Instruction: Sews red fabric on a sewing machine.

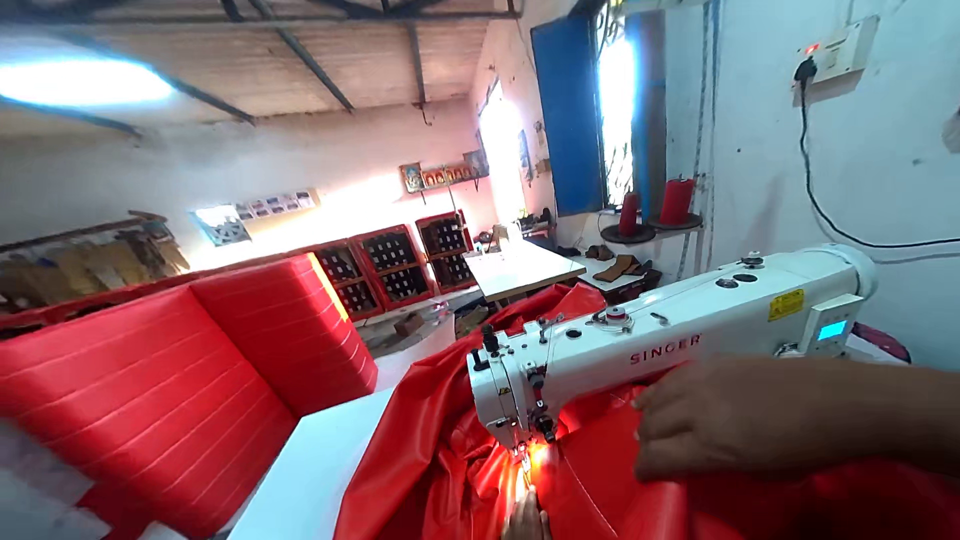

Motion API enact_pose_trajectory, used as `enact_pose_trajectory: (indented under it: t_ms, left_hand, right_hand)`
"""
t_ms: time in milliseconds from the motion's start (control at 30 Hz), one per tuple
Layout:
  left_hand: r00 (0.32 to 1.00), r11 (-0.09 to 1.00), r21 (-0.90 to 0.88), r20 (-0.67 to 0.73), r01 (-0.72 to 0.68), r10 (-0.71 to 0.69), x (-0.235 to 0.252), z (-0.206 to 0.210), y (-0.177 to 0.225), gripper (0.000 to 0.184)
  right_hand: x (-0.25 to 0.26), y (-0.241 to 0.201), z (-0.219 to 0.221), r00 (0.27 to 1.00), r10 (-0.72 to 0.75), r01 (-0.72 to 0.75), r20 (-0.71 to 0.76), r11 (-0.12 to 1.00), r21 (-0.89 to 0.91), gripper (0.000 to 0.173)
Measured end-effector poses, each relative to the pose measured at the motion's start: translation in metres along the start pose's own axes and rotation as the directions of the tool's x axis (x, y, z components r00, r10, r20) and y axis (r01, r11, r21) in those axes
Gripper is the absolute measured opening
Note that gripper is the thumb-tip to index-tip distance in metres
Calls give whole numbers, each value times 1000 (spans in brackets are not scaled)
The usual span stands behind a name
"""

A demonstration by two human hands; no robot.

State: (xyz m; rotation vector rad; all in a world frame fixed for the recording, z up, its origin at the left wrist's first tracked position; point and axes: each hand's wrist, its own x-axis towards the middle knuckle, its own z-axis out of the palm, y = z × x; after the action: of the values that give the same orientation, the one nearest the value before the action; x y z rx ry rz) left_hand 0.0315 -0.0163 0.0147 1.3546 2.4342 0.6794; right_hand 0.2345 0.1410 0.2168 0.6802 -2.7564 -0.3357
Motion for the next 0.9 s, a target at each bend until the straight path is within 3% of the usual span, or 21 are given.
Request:
enact_pose_trajectory:
  t_ms: [100,167,200,267,300,367,400,467,533,600,667,733,900]
  left_hand:
    - [988,984,143,132,-103,84,-3,-13,-14,49]
    - [971,961,221,209,-164,118,-2,-14,-26,52]
    - [966,955,236,227,-180,126,1,-11,-32,54]
    - [967,944,243,174,-223,183,3,2,-45,59]
    - [967,941,246,165,-233,196,4,4,-48,62]
    - [967,936,262,161,-234,196,5,6,-50,67]
    - [969,937,270,171,-223,181,5,6,-48,68]
    - [974,942,275,170,-194,151,3,6,-44,68]
    - [982,952,248,91,-181,164,-1,10,-41,64]
    - [968,939,256,-46,-228,247,-5,17,-45,63]
    - [953,920,291,-71,-262,294,-5,22,-52,64]
    - [961,914,308,15,-266,275,-6,19,-54,70]
    - [954,908,301,19,-291,299,-11,19,-53,69]
  right_hand:
    - [12,-2,5,991,-41,7,125,966,257,15]
    - [3,-9,11,949,-22,-139,313,865,482,13]
    - [-3,-11,15,893,-11,-266,450,794,547,14]
    - [-15,-11,31,710,-29,-533,703,630,564,16]
    - [-19,-9,40,632,-53,-625,773,555,549,18]
    - [-18,-1,50,555,-97,-714,826,454,533,29]
    - [-9,2,52,577,-94,-701,811,453,551,34]
    - [20,-1,60,694,-55,-588,718,532,609,38]
    - [56,-8,87,805,4,-454,593,648,612,38]
    - [78,-9,134,865,69,-389,498,719,576,38]
    - [81,-9,180,869,161,-407,468,772,489,44]
    - [66,-10,213,866,240,-427,439,811,400,52]
    - [42,-7,225,866,263,-429,425,828,362,56]
